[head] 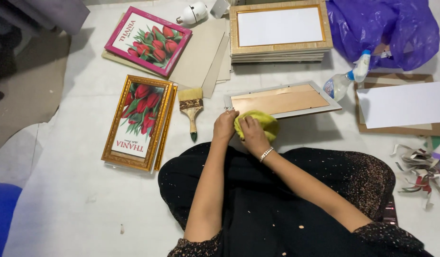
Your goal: Cleaning a picture frame using a brush and a cloth
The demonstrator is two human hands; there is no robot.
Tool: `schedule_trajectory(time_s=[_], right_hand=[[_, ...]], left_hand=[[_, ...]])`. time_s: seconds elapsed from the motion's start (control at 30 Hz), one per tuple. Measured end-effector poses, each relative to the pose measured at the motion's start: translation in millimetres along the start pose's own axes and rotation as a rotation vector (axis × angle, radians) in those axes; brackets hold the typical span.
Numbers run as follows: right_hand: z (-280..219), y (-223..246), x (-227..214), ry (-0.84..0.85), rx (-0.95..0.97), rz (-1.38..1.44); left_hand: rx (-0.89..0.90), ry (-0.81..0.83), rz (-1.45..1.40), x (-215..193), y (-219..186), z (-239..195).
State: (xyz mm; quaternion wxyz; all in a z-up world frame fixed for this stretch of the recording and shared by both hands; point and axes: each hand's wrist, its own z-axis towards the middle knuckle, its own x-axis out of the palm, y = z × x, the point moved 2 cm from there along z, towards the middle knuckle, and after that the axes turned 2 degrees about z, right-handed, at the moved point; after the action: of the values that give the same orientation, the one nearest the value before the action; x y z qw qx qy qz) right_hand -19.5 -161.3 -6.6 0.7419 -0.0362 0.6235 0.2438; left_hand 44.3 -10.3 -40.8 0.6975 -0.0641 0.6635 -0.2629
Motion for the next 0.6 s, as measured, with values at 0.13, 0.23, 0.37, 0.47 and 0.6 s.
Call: schedule_trajectory(time_s=[0.13,0.23,0.37,0.47,0.6], right_hand=[[-11,-31,-39,-0.031,0.118,0.039],[-34,-81,-60,-0.131,0.261,-0.074],[-31,-72,-36,-0.172,0.287,-0.105],[-8,-19,-15,-0.133,0.117,-0.037],[16,7,22,-0.130,0.004,-0.059]], left_hand=[[-0.072,0.092,-0.047,-33,-15,4],[-0.098,0.133,-0.050,-22,-8,8],[-0.123,0.158,-0.037,-17,-8,12],[-0.129,0.170,-0.025,-18,-7,12],[-0.149,0.217,-0.102,-32,-7,7]])
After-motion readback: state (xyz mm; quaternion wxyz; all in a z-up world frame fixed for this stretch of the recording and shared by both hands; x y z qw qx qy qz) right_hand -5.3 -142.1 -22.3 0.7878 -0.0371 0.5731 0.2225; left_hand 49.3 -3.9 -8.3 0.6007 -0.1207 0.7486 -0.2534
